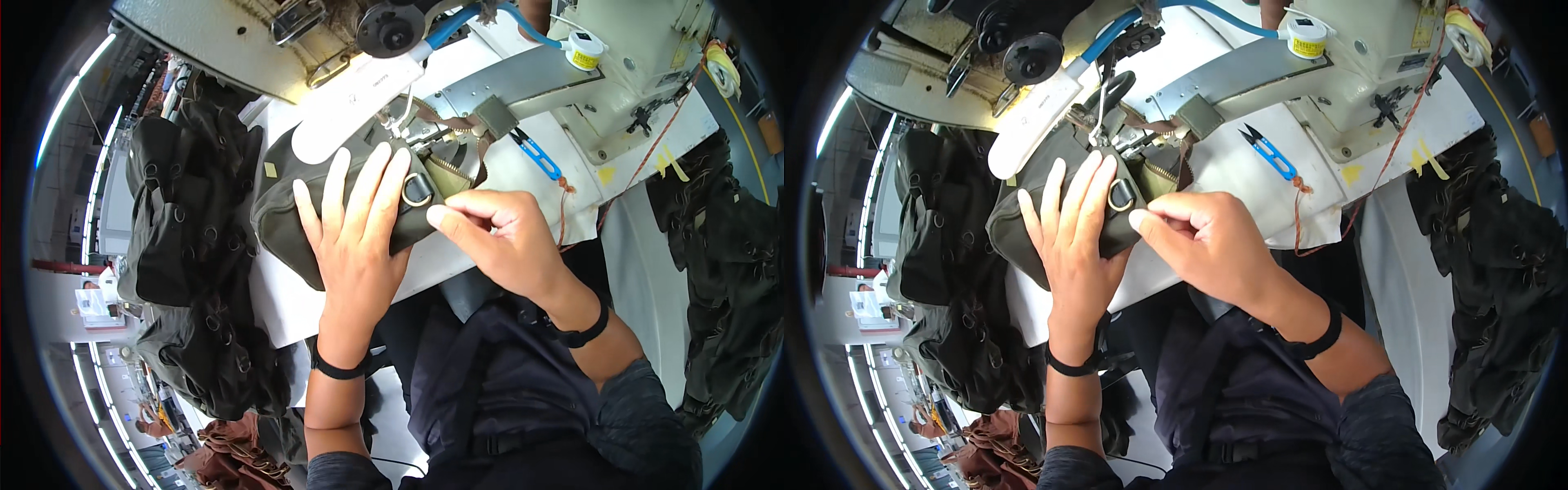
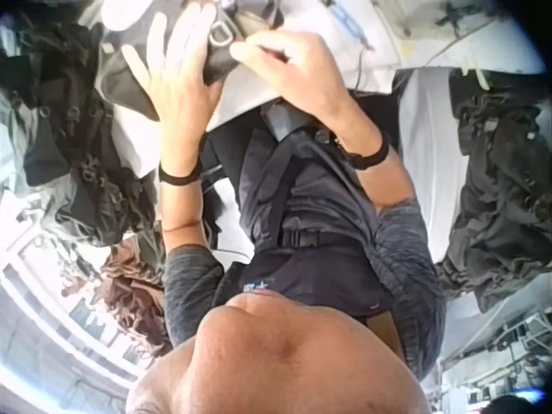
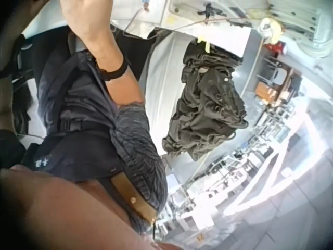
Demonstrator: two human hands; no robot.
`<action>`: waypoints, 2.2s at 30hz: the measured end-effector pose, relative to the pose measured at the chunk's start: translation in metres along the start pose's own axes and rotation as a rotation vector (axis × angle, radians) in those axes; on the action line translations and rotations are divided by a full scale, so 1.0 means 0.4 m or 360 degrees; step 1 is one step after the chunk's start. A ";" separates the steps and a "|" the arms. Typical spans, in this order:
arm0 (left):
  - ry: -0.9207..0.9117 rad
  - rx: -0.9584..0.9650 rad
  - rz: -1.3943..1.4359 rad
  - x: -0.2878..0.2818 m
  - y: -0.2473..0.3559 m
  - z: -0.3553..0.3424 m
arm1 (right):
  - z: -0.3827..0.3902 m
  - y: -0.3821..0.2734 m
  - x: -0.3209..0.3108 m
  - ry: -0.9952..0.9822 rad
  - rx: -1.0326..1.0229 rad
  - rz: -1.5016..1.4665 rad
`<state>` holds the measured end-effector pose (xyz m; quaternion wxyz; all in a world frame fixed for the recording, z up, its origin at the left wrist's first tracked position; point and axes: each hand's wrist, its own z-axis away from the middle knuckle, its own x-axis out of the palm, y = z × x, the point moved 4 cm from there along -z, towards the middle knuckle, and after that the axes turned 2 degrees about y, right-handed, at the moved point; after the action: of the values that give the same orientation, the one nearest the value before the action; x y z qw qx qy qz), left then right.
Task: The person operates an industrial sewing machine to stitch a zipper onto a dark green fabric bag. They guide the bag under the needle, align the zipper, and sew along the edge. The person periodically stops to adjust the bag's position and inspect the stitching before continuing.
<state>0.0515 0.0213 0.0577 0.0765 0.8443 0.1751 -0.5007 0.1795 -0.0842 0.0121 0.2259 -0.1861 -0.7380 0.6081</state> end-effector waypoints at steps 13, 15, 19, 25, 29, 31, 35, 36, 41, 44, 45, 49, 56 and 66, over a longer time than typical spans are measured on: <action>0.0092 0.0047 0.0098 0.041 -0.044 0.008 | -0.107 -0.068 -0.013 -0.0002 -0.0085 0.0456; 0.0113 0.0089 0.0138 0.039 -0.051 0.005 | -0.147 -0.066 -0.011 -0.0039 0.0023 0.0652; 0.0050 0.0081 0.0264 0.040 -0.066 0.002 | -0.157 -0.054 -0.002 0.0065 -0.0192 0.0759; 0.0111 0.0075 0.0398 0.052 -0.059 0.000 | -0.085 0.000 0.032 0.0124 -0.0109 0.0035; 0.0181 0.0037 0.0444 0.055 -0.036 -0.003 | -0.060 0.008 0.049 -0.0042 0.0068 -0.0198; 0.0189 -0.0006 0.0494 0.049 -0.023 0.002 | -0.056 -0.003 0.042 -0.0025 0.0062 -0.0313; 0.0160 -0.0116 0.0546 0.043 -0.014 0.009 | -0.056 -0.021 0.024 -0.0044 0.0209 -0.0451; 0.0177 -0.0096 0.0548 0.041 -0.010 0.010 | -0.055 -0.026 0.023 -0.0062 0.0220 -0.0471; 0.0212 -0.0144 0.0618 0.048 -0.003 0.015 | -0.064 -0.037 0.012 -0.0123 0.0350 -0.0554; 0.0217 -0.0164 0.0633 0.055 -0.001 0.015 | -0.071 -0.038 0.007 -0.0093 0.0406 -0.0501; 0.0223 -0.0172 0.0636 0.057 -0.002 0.015 | -0.072 -0.037 0.007 -0.0108 0.0437 -0.0498; 0.0200 -0.0215 0.0704 0.067 -0.014 0.015 | -0.080 -0.029 0.009 -0.0079 0.0447 -0.0476; 0.0349 -0.0247 0.0888 0.096 -0.066 -0.034 | -0.094 -0.005 0.017 -0.0035 0.0242 -0.0370; 0.0851 -0.0281 0.0621 0.088 0.020 -0.009 | -0.048 0.030 0.012 0.0206 -0.0210 0.0175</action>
<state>0.0730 0.0225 0.0285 0.1948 0.9534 0.0669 -0.2205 0.1864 -0.0637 0.0039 0.2266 -0.2798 -0.7489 0.5564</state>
